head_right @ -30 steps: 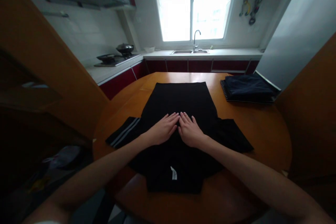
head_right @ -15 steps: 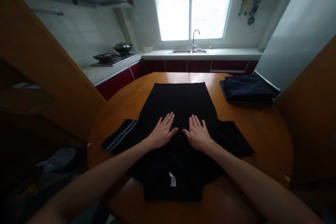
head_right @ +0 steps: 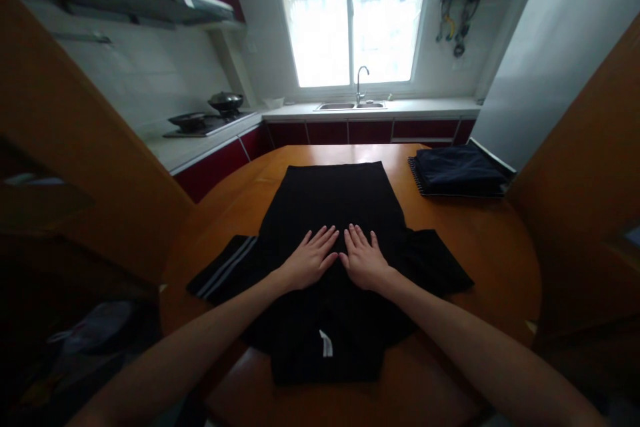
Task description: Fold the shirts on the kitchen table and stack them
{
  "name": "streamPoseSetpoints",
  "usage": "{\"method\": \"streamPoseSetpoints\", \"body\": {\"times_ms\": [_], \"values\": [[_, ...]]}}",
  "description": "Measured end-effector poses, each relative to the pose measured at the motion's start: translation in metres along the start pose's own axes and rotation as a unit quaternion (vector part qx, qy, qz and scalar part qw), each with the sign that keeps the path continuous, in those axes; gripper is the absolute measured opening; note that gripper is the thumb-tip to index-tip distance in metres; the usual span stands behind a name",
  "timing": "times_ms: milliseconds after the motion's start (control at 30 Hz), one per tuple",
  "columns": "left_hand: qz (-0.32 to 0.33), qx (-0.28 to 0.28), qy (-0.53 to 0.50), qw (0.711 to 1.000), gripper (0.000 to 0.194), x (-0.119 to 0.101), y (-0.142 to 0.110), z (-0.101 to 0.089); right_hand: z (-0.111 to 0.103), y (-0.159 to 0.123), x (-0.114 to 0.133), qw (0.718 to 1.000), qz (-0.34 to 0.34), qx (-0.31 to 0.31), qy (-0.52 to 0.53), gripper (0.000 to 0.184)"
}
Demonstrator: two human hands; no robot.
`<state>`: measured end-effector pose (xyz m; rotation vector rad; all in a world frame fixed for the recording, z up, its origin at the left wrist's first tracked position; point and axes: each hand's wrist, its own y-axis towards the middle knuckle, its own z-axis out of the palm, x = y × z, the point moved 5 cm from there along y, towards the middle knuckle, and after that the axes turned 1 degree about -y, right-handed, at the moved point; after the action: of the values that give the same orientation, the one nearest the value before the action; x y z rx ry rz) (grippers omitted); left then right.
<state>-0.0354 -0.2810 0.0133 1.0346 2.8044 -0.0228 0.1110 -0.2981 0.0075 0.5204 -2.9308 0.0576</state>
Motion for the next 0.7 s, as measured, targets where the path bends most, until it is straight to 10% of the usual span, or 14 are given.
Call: {"method": "streamPoseSetpoints", "body": {"times_ms": [333,600,700], "values": [[0.011,-0.010,-0.010,1.000,0.059,0.005,0.000,0.004,-0.007,-0.004,0.010,0.998,-0.066,0.006,-0.009,0.066],[0.002,-0.005,-0.007,1.000,0.063,0.002,0.000,0.001,-0.014,-0.003,-0.026,0.995,0.072,0.003,-0.065,0.080],[0.001,-0.011,0.000,1.000,0.062,0.002,0.000,0.002,-0.015,-0.003,-0.011,0.999,0.003,-0.019,-0.040,0.073]]}}
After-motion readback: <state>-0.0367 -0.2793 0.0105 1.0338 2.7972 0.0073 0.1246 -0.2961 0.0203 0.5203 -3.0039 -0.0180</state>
